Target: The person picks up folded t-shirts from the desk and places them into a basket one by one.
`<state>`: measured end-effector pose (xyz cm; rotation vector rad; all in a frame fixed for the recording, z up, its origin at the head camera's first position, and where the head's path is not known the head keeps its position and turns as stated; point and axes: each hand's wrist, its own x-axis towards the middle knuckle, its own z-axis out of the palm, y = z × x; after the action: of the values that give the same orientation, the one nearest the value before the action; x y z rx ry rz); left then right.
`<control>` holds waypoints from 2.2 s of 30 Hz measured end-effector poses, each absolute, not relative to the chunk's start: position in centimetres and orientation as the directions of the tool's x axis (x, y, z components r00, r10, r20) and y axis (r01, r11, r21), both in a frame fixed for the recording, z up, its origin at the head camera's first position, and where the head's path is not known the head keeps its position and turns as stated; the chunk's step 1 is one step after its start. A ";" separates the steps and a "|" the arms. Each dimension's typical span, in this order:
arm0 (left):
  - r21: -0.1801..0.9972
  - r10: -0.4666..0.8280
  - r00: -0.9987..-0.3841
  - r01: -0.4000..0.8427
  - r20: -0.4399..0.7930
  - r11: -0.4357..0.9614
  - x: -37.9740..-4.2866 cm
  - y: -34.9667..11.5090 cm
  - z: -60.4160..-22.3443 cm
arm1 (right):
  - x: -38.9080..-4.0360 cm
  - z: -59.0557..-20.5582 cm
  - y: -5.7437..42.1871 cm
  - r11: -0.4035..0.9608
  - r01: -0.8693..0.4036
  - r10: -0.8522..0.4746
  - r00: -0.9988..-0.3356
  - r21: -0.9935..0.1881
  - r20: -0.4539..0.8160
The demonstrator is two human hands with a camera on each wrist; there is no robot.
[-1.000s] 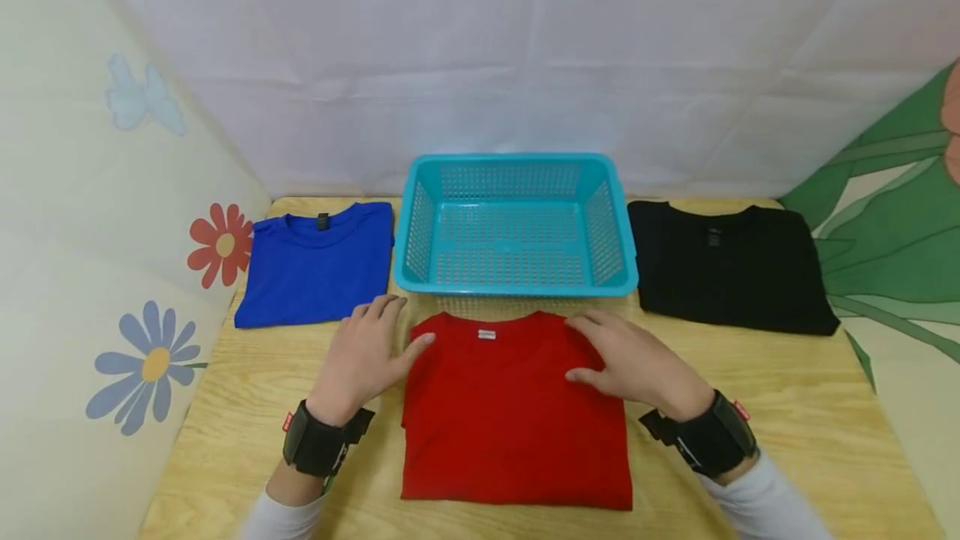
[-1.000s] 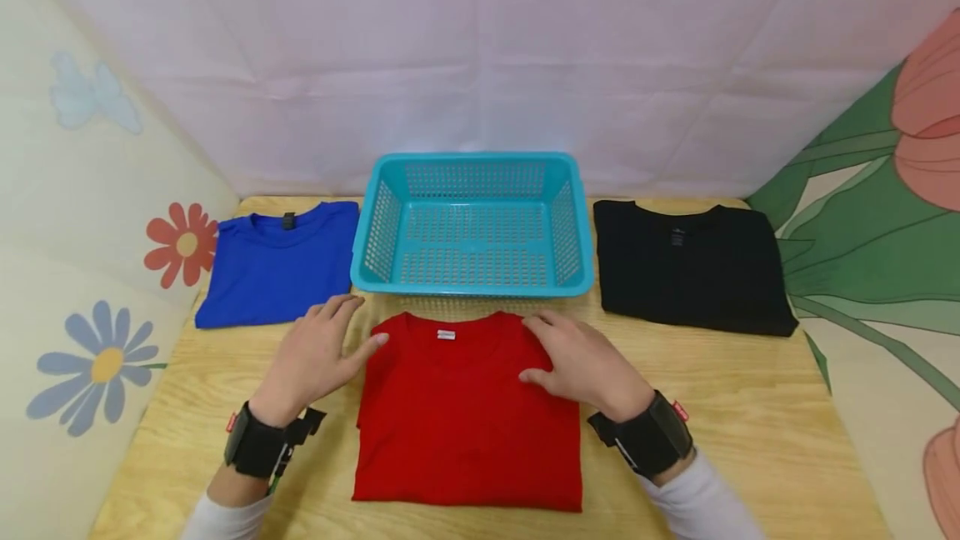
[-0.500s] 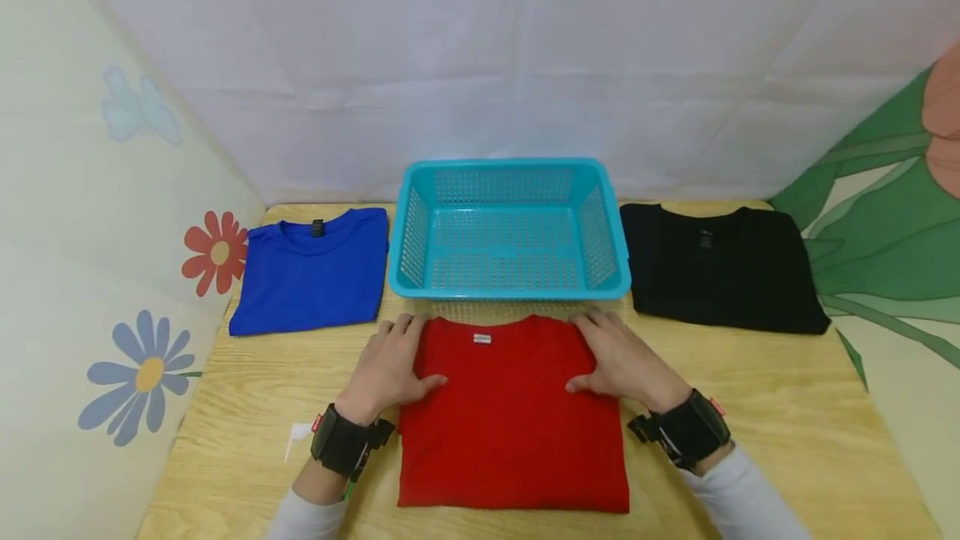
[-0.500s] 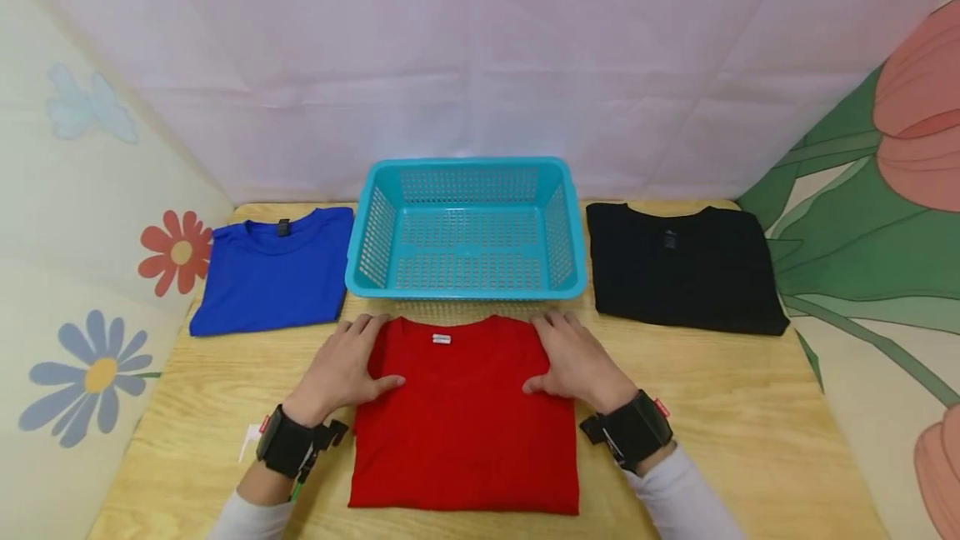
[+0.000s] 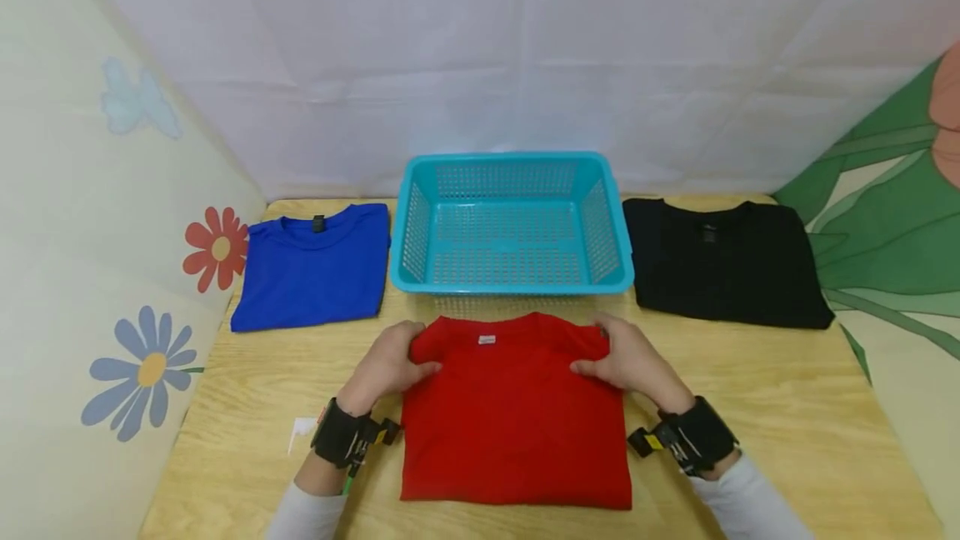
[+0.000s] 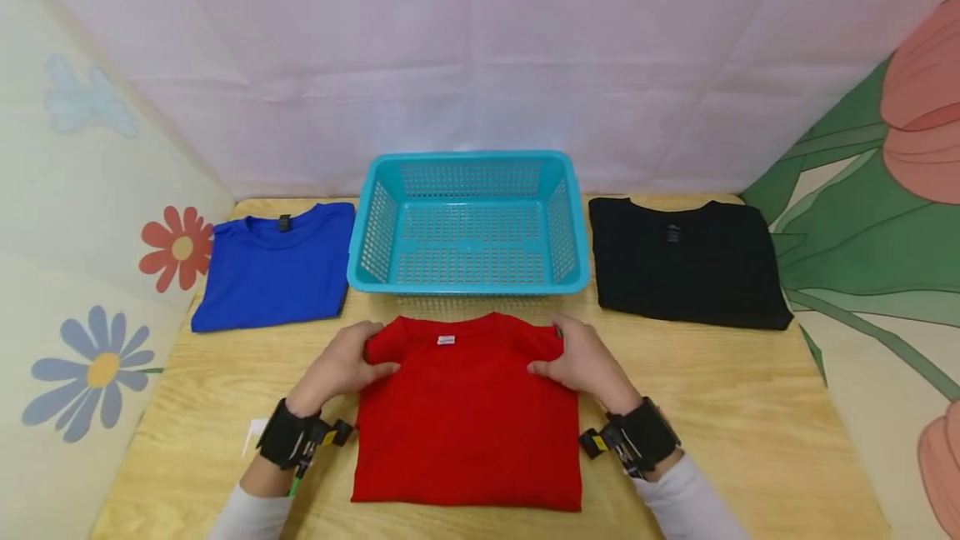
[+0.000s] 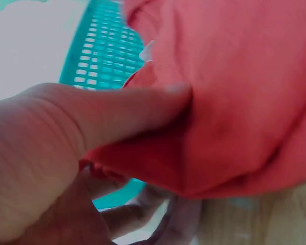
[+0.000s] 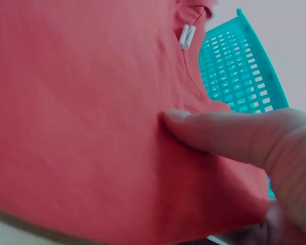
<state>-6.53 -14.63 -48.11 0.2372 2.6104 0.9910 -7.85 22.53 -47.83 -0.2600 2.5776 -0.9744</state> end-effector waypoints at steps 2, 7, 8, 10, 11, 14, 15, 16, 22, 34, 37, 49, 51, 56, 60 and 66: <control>0.709 0.311 -0.924 0.065 -0.224 0.702 -6.3 -15.0 -48.2 | -7.5 -47.9 22.8 0.736 0.011 -0.267 -0.914 -0.677 -0.306; 0.820 0.370 -0.902 0.032 -0.222 0.571 -5.5 -15.9 -48.7 | -6.5 -47.7 23.1 0.598 0.107 -0.297 -0.891 -0.794 -0.343; 0.841 0.373 -0.902 0.021 -0.217 0.540 -5.3 -16.1 -48.9 | -6.4 -47.6 23.1 0.557 0.128 -0.311 -0.884 -0.820 -0.349; 0.876 0.381 -0.904 0.015 -0.194 0.482 -4.9 -16.4 -49.4 | -5.9 -47.6 23.2 0.478 0.181 -0.340 -0.864 -0.860 -0.371; 0.898 0.389 -0.902 0.004 -0.187 0.441 -4.6 -16.5 -49.7 | -5.7 -47.6 23.3 0.443 0.214 -0.351 -0.852 -0.871 -0.388; 0.946 0.429 -0.882 -0.052 -0.194 0.320 -3.8 -16.8 -50.3 | -5.2 -47.5 23.5 0.359 0.323 -0.371 -0.812 -0.876 -0.451; 0.959 0.450 -0.871 -0.075 -0.197 0.275 -3.4 -16.9 -50.5 | -5.1 -47.5 23.6 0.342 0.352 -0.380 -0.796 -0.871 -0.470; 0.966 0.468 -0.859 -0.106 -0.209 0.237 -3.1 -16.9 -50.7 | -5.0 -47.5 23.6 0.331 0.374 -0.386 -0.784 -0.866 -0.486; 0.978 0.512 -0.834 -0.154 -0.207 0.143 -2.0 -16.7 -50.8 | -4.4 -47.7 23.7 0.272 0.434 -0.397 -0.763 -0.859 -0.511; 0.982 0.569 -0.802 -0.170 -0.183 0.077 -1.4 -16.6 -46.8 | -2.9 -45.9 23.8 0.149 0.472 -0.535 -0.701 -0.869 -0.472; 0.982 0.579 -0.795 -0.179 -0.181 0.062 -1.6 -16.9 -44.9 | -2.9 -44.4 23.8 0.157 0.398 -0.580 -0.704 -0.904 -0.411; 0.974 0.529 -0.818 -0.168 -0.224 0.154 -4.2 -18.1 -39.5 | -4.9 -38.7 23.9 0.181 0.197 -0.577 -0.772 -0.964 -0.266; 0.973 0.514 -0.829 -0.147 -0.219 0.176 -5.0 -18.2 -38.8 | -5.6 -38.1 24.0 0.170 0.190 -0.569 -0.782 -0.967 -0.254; 0.966 0.490 -0.840 -0.138 -0.232 0.219 -8.0 -18.6 -38.0 | -8.1 -37.9 23.6 0.138 0.185 -0.530 -0.816 -0.973 -0.230; 0.958 0.469 -0.841 -0.181 -0.268 0.221 -9.6 -18.8 -38.6 | -9.9 -38.5 23.2 0.099 0.231 -0.524 -0.815 -0.968 -0.248; 0.967 0.474 -0.843 -0.212 -0.253 0.140 -12.9 -19.1 -39.3 | -14.0 -38.7 22.8 0.041 0.276 -0.574 -0.780 -0.960 -0.249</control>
<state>-12.88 -19.06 -39.26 0.2504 1.9122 1.7545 -13.99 22.79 -38.67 -0.3015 1.7183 -1.8025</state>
